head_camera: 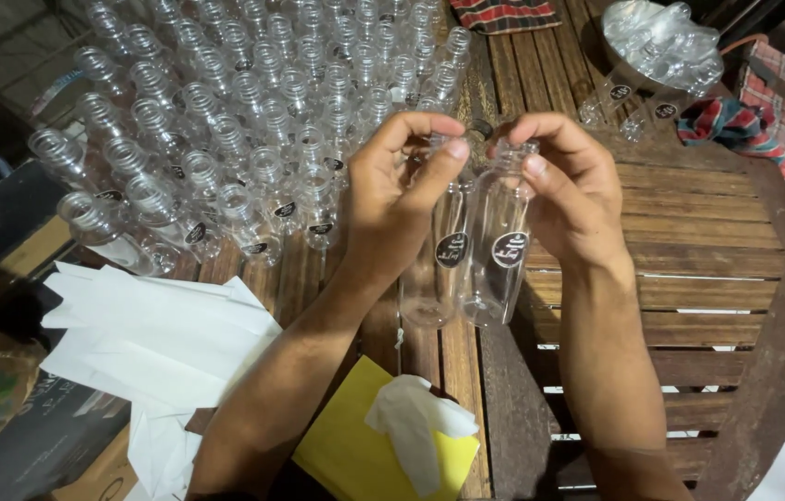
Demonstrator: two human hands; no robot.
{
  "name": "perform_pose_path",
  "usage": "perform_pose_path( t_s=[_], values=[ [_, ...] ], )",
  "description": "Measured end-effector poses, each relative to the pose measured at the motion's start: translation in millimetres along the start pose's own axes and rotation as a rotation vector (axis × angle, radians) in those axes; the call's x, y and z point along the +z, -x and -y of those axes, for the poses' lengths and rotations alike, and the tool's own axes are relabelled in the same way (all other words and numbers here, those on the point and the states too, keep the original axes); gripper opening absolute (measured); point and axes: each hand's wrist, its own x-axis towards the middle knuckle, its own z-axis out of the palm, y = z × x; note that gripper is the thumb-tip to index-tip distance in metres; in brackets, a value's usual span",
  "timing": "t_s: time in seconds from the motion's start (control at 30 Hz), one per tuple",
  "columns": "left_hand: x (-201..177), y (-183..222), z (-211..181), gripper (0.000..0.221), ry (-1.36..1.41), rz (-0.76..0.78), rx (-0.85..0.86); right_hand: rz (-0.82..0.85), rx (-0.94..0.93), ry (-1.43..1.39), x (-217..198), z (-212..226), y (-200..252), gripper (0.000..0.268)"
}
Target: Applying adhesive labels to clear plastic bottles and organizing them on a wooden table.
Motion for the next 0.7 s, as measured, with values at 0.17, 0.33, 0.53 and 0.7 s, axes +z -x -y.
perform_pose_path(
  t_s=[0.17,0.33,0.53,0.7],
  values=[
    [-2.4,-3.3,-6.5,0.017,-0.203,0.011,0.076,-0.006,-0.048,0.068,12.9,5.4,-3.0,0.034],
    [-1.7,-2.0,-5.6,0.016,-0.341,0.045,0.078,-0.028,0.006,0.143,17.8,5.0,-3.5,0.034],
    [-6.6,-0.5,5.8,0.024,0.045,0.122,-0.031,-0.070,0.060,-0.036,18.3,4.6,-0.4,0.038],
    [-8.6,-4.9,3.5,0.028,0.118,0.144,-0.034,-0.020,0.089,-0.094,-1.9,-5.4,-3.8,0.039]
  ],
)
